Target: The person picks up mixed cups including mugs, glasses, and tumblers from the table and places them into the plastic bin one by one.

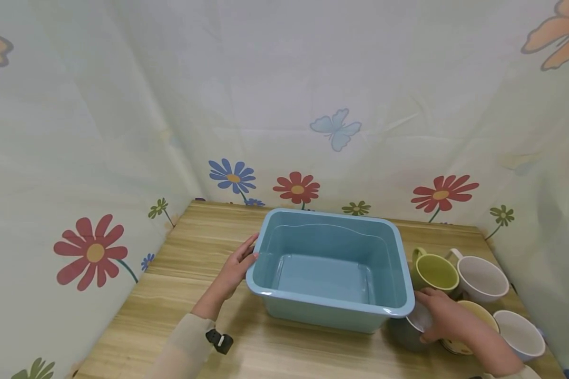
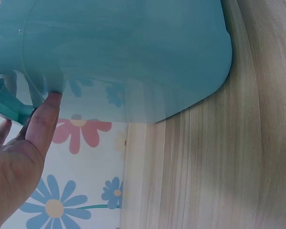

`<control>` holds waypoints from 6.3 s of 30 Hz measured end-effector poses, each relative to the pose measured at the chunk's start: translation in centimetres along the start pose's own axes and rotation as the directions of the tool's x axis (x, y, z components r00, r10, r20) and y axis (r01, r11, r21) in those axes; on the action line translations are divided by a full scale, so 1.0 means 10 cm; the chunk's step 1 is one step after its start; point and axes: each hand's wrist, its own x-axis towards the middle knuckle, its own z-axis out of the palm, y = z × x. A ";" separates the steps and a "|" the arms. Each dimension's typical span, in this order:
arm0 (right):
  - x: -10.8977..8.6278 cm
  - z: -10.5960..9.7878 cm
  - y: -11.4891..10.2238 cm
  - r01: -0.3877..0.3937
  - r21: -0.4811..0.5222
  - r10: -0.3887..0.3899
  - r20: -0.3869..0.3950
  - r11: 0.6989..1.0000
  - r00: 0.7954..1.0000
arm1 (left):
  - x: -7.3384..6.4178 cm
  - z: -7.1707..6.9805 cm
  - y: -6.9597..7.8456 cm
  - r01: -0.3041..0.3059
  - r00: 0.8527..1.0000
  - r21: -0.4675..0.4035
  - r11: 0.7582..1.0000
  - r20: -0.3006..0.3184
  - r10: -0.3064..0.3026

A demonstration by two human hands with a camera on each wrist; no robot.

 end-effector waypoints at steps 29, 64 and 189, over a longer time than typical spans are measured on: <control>0.05 -0.32 -0.07 -0.057 0.017 0.054 0.134 0.998 0.990 | 0.00 0.01 -0.02 -0.012 1.000 0.001 1.000 -0.004 0.012; 0.05 -0.75 -0.09 -0.118 0.009 0.115 0.188 0.993 0.975 | 0.00 -0.01 -0.02 -0.006 1.000 -0.013 1.000 -0.004 0.006; 0.41 -1.97 -0.09 -0.108 -0.089 0.119 0.141 0.990 0.983 | 0.00 -0.01 -0.04 -0.009 1.000 -0.006 1.000 0.007 0.009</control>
